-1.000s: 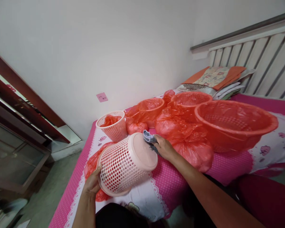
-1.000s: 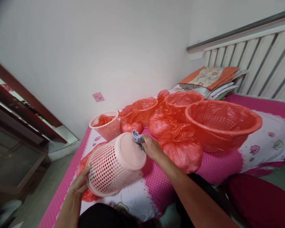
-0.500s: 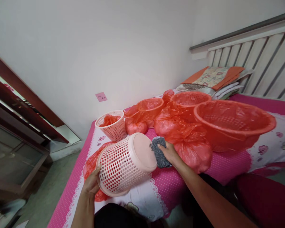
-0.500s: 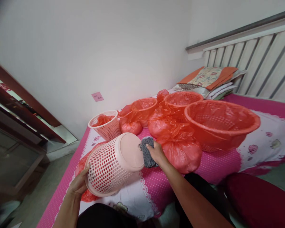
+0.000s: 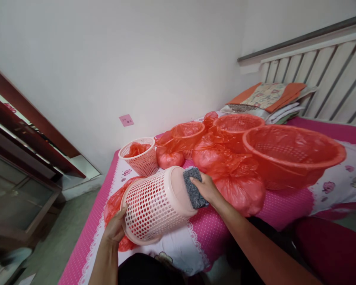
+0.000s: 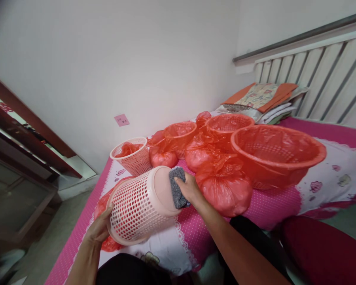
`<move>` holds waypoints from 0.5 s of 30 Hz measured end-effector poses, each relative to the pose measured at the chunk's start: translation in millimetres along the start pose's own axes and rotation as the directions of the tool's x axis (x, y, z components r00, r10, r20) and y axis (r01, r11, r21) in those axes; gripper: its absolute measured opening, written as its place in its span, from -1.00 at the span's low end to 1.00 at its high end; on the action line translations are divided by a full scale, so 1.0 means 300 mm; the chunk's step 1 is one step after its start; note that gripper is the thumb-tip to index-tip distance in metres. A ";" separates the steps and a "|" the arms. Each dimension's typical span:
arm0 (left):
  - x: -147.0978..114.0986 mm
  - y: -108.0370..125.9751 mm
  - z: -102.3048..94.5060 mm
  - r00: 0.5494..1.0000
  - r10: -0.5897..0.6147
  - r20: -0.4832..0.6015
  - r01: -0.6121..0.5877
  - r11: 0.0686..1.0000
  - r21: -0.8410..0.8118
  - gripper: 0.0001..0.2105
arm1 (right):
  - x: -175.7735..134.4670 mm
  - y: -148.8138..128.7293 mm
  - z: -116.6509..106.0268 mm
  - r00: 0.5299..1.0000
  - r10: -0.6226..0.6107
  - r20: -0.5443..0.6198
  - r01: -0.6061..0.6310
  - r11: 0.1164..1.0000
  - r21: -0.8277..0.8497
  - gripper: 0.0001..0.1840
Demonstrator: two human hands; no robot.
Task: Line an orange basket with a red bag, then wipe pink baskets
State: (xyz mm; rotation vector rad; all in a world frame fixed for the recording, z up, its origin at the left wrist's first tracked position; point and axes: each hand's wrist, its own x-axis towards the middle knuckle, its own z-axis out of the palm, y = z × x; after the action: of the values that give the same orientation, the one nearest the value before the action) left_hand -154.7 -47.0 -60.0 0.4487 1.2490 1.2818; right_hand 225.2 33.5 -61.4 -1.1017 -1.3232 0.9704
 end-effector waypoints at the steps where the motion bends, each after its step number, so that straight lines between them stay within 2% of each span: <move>1: 0.000 0.000 -0.001 1.000 -0.002 -0.003 0.002 1.000 -0.004 -0.52 | -0.002 -0.010 0.007 1.000 0.000 -0.004 0.000 1.000 0.008 -0.71; 7: 0.011 -0.002 -0.012 1.000 -0.023 -0.015 0.022 0.999 -0.037 -0.54 | -0.013 -0.070 0.051 0.999 -0.039 0.017 0.038 0.997 0.067 -0.67; 15: 0.018 -0.005 -0.016 1.000 -0.007 -0.022 0.006 0.999 -0.042 -0.55 | -0.048 -0.157 0.074 0.965 -0.227 0.132 0.209 0.969 0.135 -0.73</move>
State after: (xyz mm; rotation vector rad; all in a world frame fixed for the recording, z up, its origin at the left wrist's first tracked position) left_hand -159.2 -44.6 -65.2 0.4006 1.2390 1.3082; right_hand 199.3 9.7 -20.5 -0.7863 -1.4524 0.9662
